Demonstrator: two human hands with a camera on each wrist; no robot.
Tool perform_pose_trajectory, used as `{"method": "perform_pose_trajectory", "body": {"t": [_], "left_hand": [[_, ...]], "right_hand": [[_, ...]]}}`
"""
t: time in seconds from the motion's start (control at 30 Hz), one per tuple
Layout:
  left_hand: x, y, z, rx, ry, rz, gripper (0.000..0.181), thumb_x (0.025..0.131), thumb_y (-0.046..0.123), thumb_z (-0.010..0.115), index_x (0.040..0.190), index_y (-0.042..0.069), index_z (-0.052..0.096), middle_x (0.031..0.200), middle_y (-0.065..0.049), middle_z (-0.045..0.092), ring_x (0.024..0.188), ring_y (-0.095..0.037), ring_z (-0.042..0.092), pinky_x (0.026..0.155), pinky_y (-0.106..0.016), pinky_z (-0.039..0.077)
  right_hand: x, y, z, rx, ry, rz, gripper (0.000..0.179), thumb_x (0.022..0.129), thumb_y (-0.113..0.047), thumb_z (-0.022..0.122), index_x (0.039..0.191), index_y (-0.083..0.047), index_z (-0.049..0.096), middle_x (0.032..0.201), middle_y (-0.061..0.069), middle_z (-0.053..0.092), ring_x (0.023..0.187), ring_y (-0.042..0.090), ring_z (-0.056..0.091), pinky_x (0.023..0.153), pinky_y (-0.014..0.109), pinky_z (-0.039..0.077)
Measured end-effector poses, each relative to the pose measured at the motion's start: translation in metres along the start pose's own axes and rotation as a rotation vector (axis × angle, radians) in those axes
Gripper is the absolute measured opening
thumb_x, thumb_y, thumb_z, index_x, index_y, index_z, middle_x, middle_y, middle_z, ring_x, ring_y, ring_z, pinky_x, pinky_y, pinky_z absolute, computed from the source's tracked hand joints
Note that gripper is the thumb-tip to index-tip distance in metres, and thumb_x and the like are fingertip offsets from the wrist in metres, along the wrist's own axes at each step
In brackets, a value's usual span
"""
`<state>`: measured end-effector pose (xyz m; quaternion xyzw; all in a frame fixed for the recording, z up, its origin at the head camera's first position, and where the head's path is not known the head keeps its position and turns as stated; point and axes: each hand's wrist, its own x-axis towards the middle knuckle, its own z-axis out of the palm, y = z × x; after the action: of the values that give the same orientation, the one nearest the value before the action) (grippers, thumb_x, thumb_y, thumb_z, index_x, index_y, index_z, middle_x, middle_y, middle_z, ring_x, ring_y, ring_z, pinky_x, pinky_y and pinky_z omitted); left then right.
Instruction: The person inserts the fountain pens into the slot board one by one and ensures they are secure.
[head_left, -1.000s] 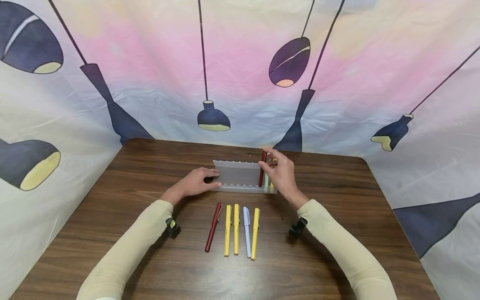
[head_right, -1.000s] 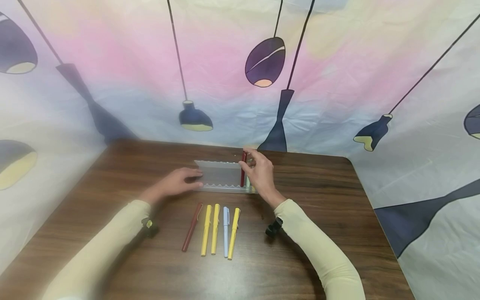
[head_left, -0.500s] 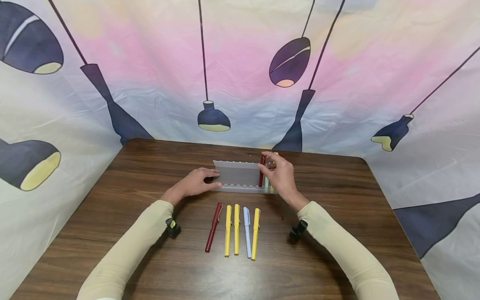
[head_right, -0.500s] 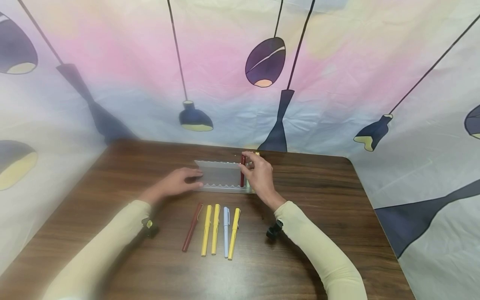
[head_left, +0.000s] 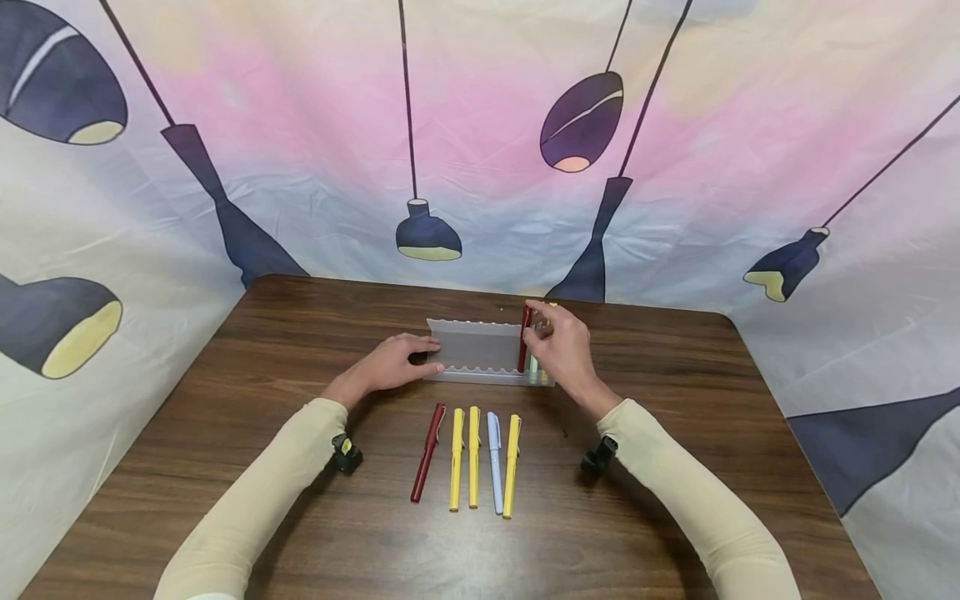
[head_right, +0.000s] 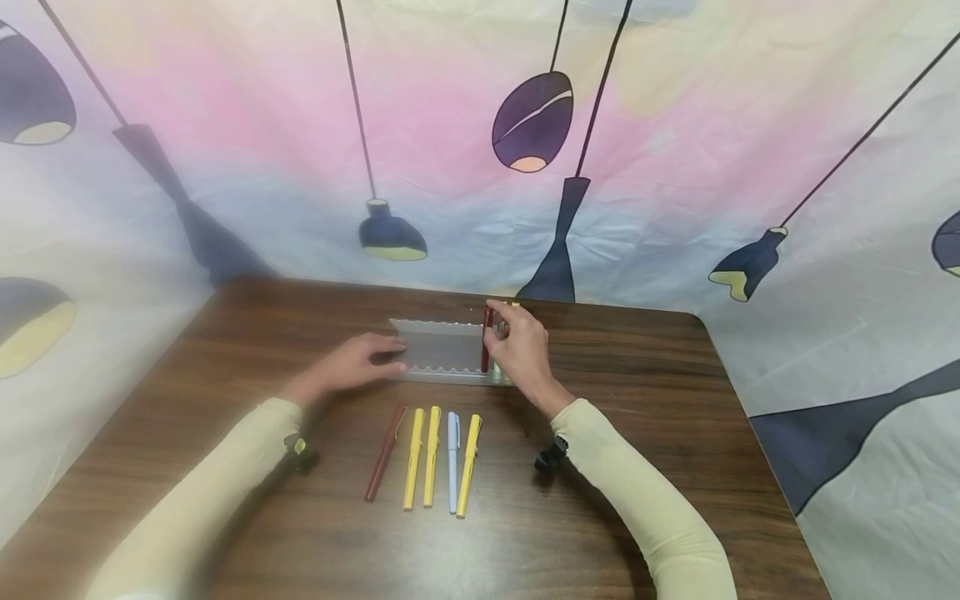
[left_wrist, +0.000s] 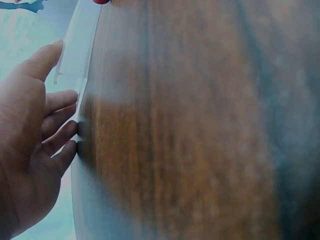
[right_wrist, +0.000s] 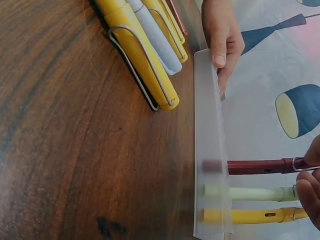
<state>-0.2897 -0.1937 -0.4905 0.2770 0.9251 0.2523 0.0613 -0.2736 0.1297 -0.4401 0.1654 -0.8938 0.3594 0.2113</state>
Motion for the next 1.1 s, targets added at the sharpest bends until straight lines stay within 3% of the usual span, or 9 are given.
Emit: {"method": "perform_pose_trajectory", "body": {"t": [0.23, 0.53, 1.1], "left_hand": [[0.001, 0.000, 0.000, 0.001, -0.002, -0.005, 0.060, 0.100, 0.049, 0.063, 0.143, 0.006, 0.061, 0.153, -0.012, 0.051, 0.145, -0.038, 0.042, 0.118, -0.057, 0.033], [0.001, 0.001, 0.000, 0.001, -0.005, -0.009, 0.060, 0.100, 0.048, 0.063, 0.142, 0.006, 0.061, 0.153, -0.013, 0.051, 0.145, -0.038, 0.041, 0.118, -0.057, 0.032], [0.001, -0.001, 0.000, 0.001, -0.003, -0.005, 0.062, 0.100, 0.051, 0.062, 0.143, 0.007, 0.061, 0.153, -0.013, 0.051, 0.145, -0.038, 0.041, 0.118, -0.058, 0.032]], "right_hand": [[0.004, 0.001, -0.002, -0.037, -0.020, 0.012, 0.041, 0.091, -0.011, 0.072, 0.132, -0.013, 0.071, 0.097, 0.007, 0.069, 0.070, 0.017, 0.063, 0.068, 0.042, 0.050], [0.005, 0.002, -0.005, -0.018, -0.040, -0.009, 0.038, 0.093, -0.012, 0.072, 0.131, -0.010, 0.071, 0.098, 0.010, 0.069, 0.069, 0.018, 0.062, 0.063, 0.037, 0.048], [-0.031, 0.001, -0.025, 0.098, -0.053, 0.043, 0.029, 0.092, -0.015, 0.075, 0.120, -0.005, 0.075, 0.094, 0.007, 0.074, 0.076, 0.017, 0.069, 0.069, 0.036, 0.057]]}}
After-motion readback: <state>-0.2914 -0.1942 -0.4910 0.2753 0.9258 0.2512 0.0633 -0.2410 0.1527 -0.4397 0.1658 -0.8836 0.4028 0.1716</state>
